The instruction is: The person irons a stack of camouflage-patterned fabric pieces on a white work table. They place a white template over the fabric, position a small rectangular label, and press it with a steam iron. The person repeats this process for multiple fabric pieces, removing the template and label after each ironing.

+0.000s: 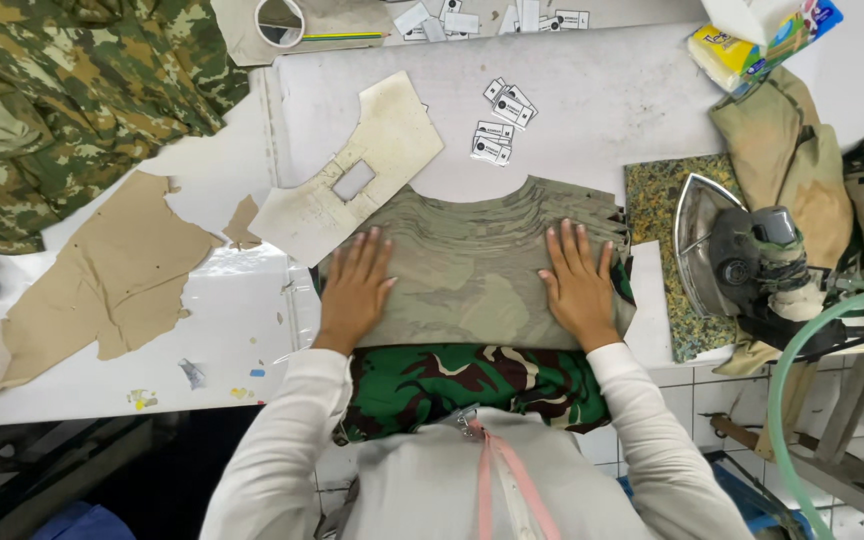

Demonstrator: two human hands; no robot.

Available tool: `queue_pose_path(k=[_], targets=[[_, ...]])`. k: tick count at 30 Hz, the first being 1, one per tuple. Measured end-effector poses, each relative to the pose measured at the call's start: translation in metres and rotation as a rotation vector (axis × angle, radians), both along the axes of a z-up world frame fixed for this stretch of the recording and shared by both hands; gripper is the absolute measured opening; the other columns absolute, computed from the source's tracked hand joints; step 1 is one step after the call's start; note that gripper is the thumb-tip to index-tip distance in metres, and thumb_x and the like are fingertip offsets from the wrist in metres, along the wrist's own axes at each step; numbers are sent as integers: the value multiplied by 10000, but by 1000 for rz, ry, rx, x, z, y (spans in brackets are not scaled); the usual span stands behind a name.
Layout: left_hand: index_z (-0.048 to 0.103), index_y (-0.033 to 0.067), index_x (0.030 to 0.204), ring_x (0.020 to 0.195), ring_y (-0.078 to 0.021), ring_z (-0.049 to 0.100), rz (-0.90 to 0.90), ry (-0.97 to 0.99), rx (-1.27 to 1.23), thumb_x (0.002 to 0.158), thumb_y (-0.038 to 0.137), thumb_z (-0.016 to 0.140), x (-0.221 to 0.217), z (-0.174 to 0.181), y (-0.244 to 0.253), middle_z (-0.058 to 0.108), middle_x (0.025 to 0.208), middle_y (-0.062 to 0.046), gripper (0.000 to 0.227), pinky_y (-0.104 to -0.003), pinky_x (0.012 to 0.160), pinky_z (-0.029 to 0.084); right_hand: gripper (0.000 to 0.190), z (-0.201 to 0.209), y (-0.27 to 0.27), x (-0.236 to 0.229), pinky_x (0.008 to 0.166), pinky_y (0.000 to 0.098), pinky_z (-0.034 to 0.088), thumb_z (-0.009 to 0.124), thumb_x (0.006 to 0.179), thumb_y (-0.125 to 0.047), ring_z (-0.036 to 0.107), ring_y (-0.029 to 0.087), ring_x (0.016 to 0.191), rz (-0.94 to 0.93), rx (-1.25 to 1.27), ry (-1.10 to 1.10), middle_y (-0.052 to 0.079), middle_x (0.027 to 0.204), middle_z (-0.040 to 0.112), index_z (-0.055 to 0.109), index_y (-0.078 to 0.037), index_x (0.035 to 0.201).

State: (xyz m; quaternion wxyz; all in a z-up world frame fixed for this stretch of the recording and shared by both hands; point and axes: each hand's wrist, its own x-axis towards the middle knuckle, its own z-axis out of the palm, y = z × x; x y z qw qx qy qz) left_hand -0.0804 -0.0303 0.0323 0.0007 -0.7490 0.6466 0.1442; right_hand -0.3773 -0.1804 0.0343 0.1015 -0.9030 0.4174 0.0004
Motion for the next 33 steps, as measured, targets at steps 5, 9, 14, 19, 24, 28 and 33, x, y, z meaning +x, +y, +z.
queue_pose_path(k=[5,9,14,19,24,28,33], targets=[[305,83,1350,1302,-353,167,439,-38,-266,920,371,361,20,-34,43,210,1388,-200,520,-581,1026,92,539,7,17,4,1050,552,-6,210,911,-472,140,240,1340,195,-15,-40,31,1459,192,251,-215,1383],[65,256,1328,1175,-351,389,1358,837,-710,971,247,517,47,-56,17,336,1217,-190,576,-483,953,382,532,-1,7,7,1042,587,-4,140,894,-534,133,189,1350,315,-2,25,-57,1465,178,226,-338,1381],[392,160,1205,903,-243,613,1543,1083,-744,804,126,712,88,-20,-35,543,1041,-161,514,-357,737,532,532,6,-26,2,998,611,-68,231,933,-416,80,233,1344,-104,-23,-84,21,1471,121,198,-183,1411],[584,38,893,729,-130,436,926,677,-882,860,32,610,23,133,-47,458,789,-42,42,-277,739,398,459,25,-28,-27,1031,533,-4,459,923,-149,174,318,1313,-293,-179,-486,147,1430,196,350,-47,1357],[532,-38,1053,912,-244,598,940,1753,-690,793,-2,575,-22,131,-41,602,969,-194,266,-383,787,515,465,53,-5,-28,1018,490,221,258,944,-298,342,382,1191,-343,-122,-866,180,1217,357,453,35,1202],[525,-50,1087,876,-234,604,1150,1686,-448,806,52,607,-52,87,-33,606,979,-171,310,-368,765,506,488,57,17,-15,1024,448,257,198,958,-340,311,318,1221,-502,-40,-1141,169,1265,274,300,2,1291],[95,-122,1337,1238,-463,287,946,834,3,874,32,492,-67,124,-25,256,1301,-402,629,-527,1041,251,489,48,49,9,1010,616,-21,421,893,-354,272,273,1299,-136,-20,-120,68,1410,333,374,-174,1345]])
